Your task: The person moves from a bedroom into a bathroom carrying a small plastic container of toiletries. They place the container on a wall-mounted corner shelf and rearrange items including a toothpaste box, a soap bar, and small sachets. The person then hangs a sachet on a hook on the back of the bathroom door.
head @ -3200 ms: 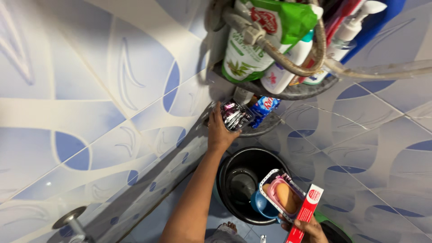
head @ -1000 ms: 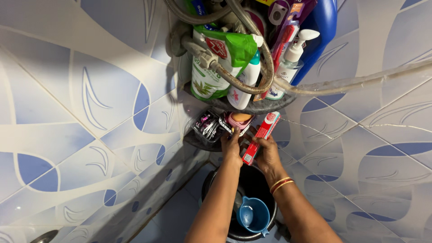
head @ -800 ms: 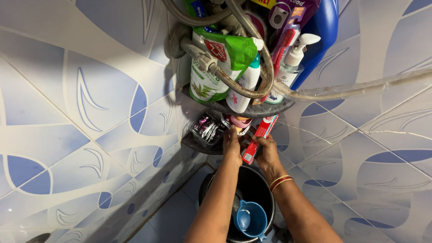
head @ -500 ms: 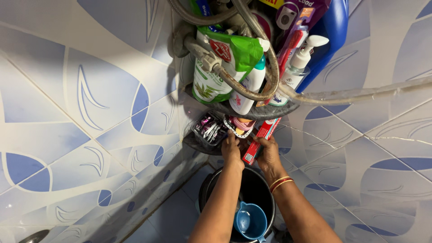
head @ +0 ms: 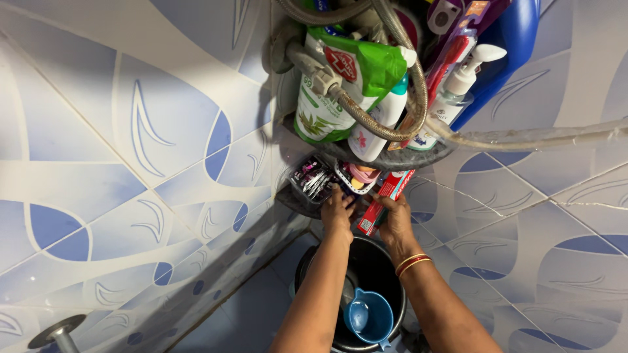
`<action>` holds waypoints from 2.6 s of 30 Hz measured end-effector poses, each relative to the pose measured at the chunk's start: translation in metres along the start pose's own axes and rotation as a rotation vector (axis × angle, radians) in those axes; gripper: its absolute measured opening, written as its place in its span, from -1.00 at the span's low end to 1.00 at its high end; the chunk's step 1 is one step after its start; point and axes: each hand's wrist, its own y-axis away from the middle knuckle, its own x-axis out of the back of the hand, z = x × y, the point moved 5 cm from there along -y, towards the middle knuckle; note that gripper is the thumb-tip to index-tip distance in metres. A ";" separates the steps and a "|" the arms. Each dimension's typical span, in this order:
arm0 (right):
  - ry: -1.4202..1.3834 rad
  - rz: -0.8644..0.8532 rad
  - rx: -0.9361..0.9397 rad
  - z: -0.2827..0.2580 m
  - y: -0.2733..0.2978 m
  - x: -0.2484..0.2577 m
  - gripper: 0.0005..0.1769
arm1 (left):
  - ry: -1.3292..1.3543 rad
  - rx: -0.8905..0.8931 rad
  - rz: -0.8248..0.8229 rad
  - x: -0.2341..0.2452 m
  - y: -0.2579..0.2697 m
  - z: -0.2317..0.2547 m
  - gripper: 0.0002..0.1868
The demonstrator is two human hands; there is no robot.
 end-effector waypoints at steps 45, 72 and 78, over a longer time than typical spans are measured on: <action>1.343 -0.448 0.490 0.021 0.062 -0.109 -0.18 | -0.840 -0.895 -0.064 0.003 0.068 0.205 -0.67; 1.241 -0.270 0.550 0.026 0.068 -0.116 -0.19 | -1.212 -0.898 0.084 0.015 0.080 0.193 -0.30; 1.318 -0.308 0.596 0.027 0.071 -0.111 -0.10 | -1.165 -0.833 0.102 0.068 0.087 0.155 -0.38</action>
